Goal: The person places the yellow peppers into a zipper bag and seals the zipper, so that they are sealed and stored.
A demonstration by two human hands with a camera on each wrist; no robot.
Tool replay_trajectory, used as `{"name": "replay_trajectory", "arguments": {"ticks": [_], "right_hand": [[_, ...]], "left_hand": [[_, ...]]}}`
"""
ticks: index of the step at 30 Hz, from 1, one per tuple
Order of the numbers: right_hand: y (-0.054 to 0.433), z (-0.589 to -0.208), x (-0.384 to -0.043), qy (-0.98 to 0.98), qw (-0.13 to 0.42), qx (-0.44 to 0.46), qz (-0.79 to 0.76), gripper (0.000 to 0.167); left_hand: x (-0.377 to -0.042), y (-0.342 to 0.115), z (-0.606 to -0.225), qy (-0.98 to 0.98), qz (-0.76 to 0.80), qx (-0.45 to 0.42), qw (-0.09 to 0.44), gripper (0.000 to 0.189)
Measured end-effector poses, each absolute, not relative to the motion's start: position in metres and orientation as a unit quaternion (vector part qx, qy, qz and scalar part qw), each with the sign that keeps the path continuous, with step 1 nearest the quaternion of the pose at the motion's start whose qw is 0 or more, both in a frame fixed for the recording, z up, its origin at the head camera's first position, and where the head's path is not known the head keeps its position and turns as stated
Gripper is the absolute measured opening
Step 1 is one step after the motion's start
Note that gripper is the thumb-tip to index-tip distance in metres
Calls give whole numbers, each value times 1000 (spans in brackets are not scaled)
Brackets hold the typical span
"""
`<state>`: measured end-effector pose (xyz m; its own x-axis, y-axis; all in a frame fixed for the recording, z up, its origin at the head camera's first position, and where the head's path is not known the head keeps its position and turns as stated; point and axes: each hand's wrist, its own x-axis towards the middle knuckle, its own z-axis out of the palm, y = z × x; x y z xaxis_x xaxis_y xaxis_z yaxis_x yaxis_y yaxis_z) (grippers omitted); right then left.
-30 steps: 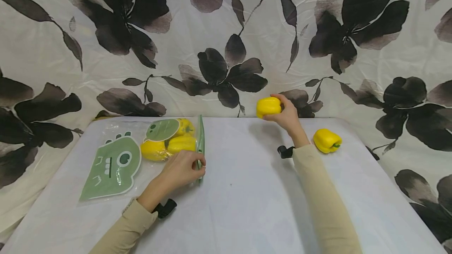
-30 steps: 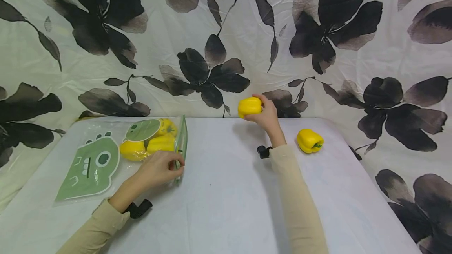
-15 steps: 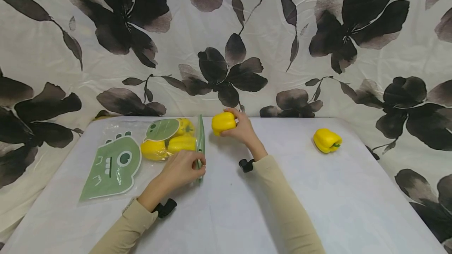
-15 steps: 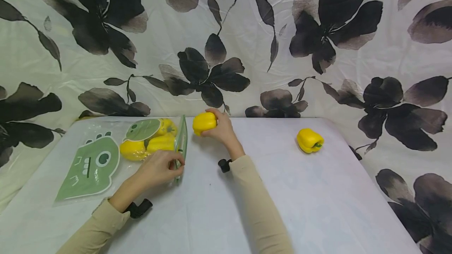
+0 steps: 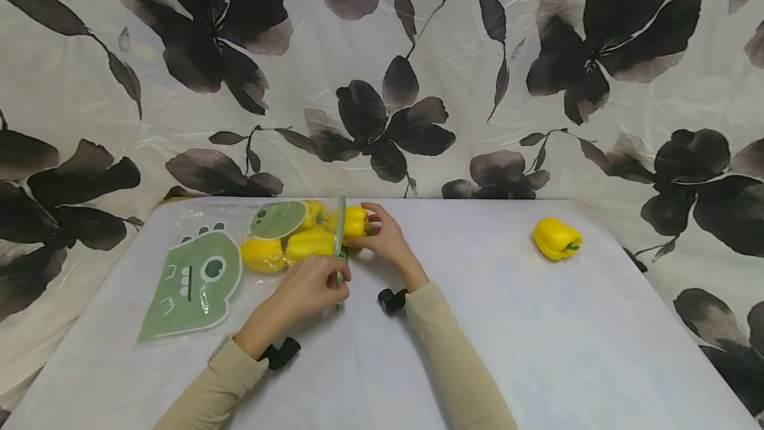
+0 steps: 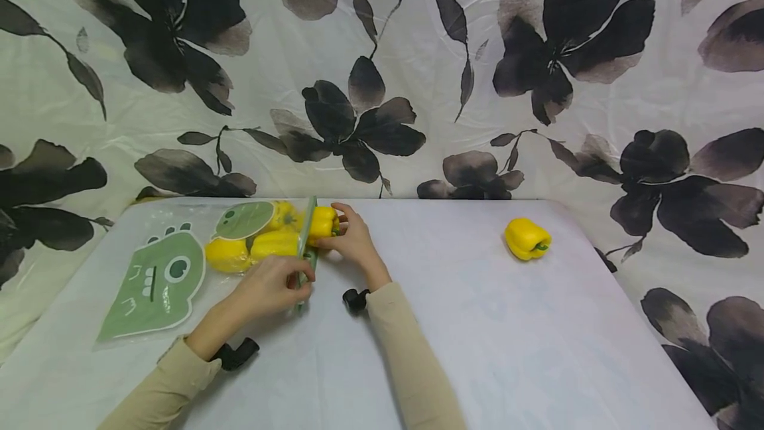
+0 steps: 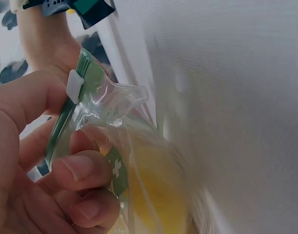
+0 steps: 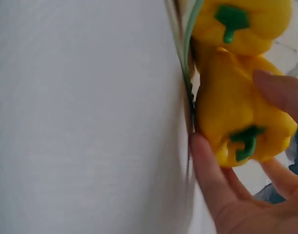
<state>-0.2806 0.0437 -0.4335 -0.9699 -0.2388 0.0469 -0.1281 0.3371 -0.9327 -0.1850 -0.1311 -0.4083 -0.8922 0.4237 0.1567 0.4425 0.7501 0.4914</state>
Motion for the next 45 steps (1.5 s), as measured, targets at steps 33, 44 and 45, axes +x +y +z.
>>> {"name": "replay_trajectory", "arguments": {"ticks": [33, 44, 45], "right_hand": [[59, -434, -277, 762, 156, -144, -611, 52], [47, -435, -274, 781, 202, -164, -568, 72], [46, -435, -274, 784, 202, -162, -565, 73]], "left_hand": [[-186, -129, -406, -938, -262, -228, 17, 14], [-186, -130, -405, -934, -265, -239, 16, 13], [-186, -130, -405, -934, -266, -239, 15, 13]]}}
